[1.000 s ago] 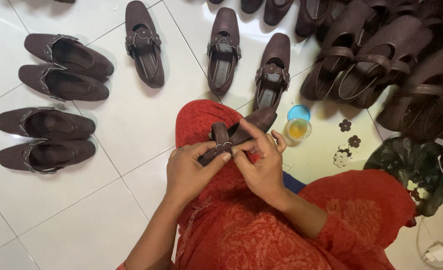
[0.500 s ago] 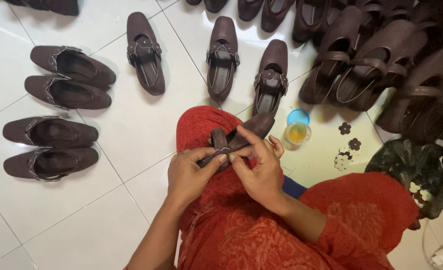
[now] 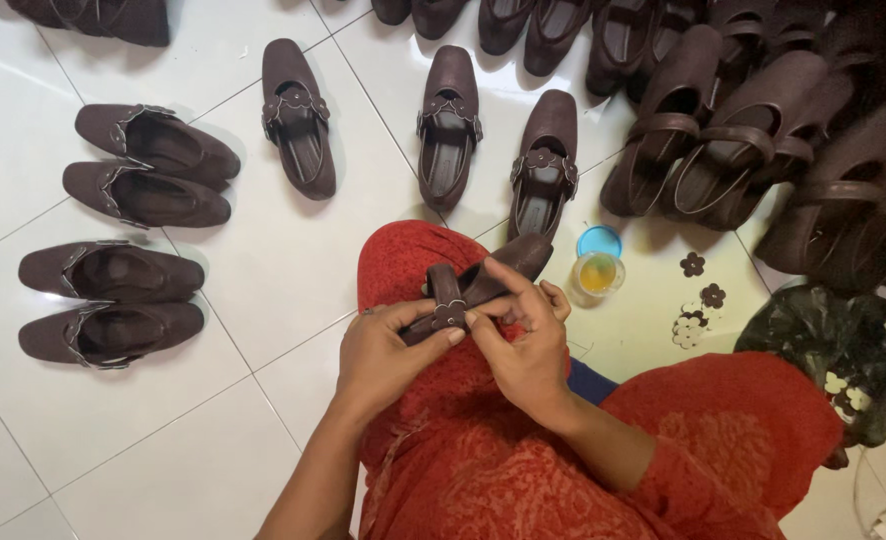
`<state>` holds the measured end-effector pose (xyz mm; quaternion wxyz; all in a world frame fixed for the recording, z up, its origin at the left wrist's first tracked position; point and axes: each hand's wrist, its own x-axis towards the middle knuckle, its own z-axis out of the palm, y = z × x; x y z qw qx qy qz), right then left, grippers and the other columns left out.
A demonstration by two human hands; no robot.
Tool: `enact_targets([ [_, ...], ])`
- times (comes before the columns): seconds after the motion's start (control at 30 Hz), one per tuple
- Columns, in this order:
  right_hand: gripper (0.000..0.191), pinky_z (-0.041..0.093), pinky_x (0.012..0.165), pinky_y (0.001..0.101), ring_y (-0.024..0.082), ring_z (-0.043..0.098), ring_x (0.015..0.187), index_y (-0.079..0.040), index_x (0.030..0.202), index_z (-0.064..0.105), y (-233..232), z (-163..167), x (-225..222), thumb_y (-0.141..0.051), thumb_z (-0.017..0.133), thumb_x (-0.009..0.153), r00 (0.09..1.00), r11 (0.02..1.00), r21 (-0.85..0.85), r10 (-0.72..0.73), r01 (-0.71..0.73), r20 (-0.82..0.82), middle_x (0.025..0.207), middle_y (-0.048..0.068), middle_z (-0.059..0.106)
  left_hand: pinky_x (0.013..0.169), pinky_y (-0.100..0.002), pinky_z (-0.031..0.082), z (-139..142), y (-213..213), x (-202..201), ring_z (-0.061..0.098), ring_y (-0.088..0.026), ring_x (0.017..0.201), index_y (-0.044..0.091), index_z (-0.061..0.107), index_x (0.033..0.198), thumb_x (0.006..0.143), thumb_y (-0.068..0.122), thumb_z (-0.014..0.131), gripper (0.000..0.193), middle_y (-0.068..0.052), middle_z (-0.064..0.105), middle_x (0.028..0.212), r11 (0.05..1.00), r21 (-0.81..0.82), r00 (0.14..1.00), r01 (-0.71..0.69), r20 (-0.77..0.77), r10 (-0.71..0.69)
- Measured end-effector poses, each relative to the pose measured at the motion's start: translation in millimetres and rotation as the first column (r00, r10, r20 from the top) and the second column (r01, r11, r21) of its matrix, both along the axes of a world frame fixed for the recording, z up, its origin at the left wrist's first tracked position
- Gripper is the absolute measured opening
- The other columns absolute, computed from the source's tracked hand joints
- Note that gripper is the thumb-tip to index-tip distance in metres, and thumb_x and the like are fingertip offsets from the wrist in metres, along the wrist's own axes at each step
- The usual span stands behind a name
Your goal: The person sits on the floor and attaches small flower-shaped decorations to the straps of brown shoes using adhesive from a small container. They pick up each shoe, apply the decorations, and place the finished shoes back on the floor.
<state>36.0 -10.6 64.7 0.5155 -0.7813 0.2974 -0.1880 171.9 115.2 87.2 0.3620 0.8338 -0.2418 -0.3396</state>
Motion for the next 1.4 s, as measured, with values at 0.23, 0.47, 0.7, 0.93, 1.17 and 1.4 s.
enact_targets([
  [0.23, 0.052, 0.019, 0.118, 0.0417, 0.004, 0.064, 0.08, -0.009, 0.138, 0.06, 3.1, -1.3, -0.6, -0.011, 0.075, 0.088, 1.0, 0.997, -0.077, 0.0, 0.0, 0.003, 0.083, -0.008, 0.077, 0.065, -0.038, 0.049, -7.0, 1.0, -1.4, 0.064, -0.022, 0.067, 0.02, 0.083, 0.094, 0.075, 0.048, 0.083, 0.034, -0.007, 0.072, 0.069, 0.995, 0.104, 1.0, -0.01, -0.001, 0.01],
  [0.47, 0.051, 0.021, 0.118, 0.0422, 0.006, 0.063, 0.084, -0.009, 0.135, 0.062, 4.7, 1.3, 3.5, -0.013, 0.076, 0.087, 1.0, 0.991, -0.135, -0.001, -0.001, -0.012, 0.082, -0.008, 0.077, 0.067, -0.038, 0.048, -17.9, 4.6, 2.8, 0.063, -0.022, 0.068, 0.02, 0.083, 0.09, 0.076, 0.049, 0.08, 0.032, -0.004, 0.074, 0.071, 0.999, 0.03, 0.998, 0.016, 0.056, -0.017],
  [0.7, 0.051, 0.02, 0.118, 0.0421, 0.006, 0.063, 0.085, -0.009, 0.136, 0.062, 2.7, 1.6, 5.8, -0.012, 0.075, 0.087, 1.0, 0.988, -0.151, 0.013, -0.015, -0.013, 0.083, -0.008, 0.077, 0.065, -0.036, 0.044, -11.5, 0.7, 5.4, 0.06, -0.021, 0.064, 0.021, 0.083, 0.089, 0.08, 0.048, 0.078, 0.029, -0.005, 0.073, 0.067, 0.995, 0.095, 1.0, 0.026, -0.006, -0.025],
  [0.93, 0.053, 0.017, 0.119, 0.0435, 0.004, 0.068, 0.092, -0.008, 0.139, 0.059, 0.4, -2.0, 2.8, -0.011, 0.075, 0.088, 1.0, 0.996, -0.089, 0.03, -0.03, -0.001, 0.087, -0.006, 0.079, 0.062, -0.033, 0.047, 2.0, -0.1, 7.9, 0.061, -0.016, 0.066, 0.017, 0.082, 0.096, 0.074, 0.046, 0.083, 0.036, -0.004, 0.074, 0.07, 0.999, 0.03, 0.996, 0.038, -0.081, -0.036],
  [1.17, 0.058, 0.016, 0.121, 0.042, 0.003, 0.066, 0.094, -0.007, 0.144, 0.053, 3.0, -13.1, -7.0, -0.012, 0.075, 0.091, 0.99, 0.992, -0.116, 0.065, -0.051, 0.121, 0.094, -0.005, 0.079, 0.064, -0.034, 0.052, 6.3, 4.0, 9.3, 0.069, -0.017, 0.068, 0.017, 0.08, 0.096, 0.068, 0.045, 0.085, 0.04, -0.001, 0.075, 0.075, 0.999, 0.03, 0.988, 0.032, -0.154, -0.027],
  [1.4, 0.058, 0.017, 0.122, 0.0419, 0.006, 0.065, 0.095, -0.008, 0.145, 0.054, 3.4, -16.4, -6.6, -0.01, 0.076, 0.091, 0.992, 0.993, -0.105, 0.064, -0.053, 0.104, 0.094, -0.005, 0.08, 0.062, -0.034, 0.049, -2.2, 7.3, 7.5, 0.066, -0.018, 0.068, 0.017, 0.08, 0.097, 0.076, 0.044, 0.082, 0.035, -0.004, 0.072, 0.073, 0.999, 0.028, 0.996, 0.024, -0.087, -0.021],
])
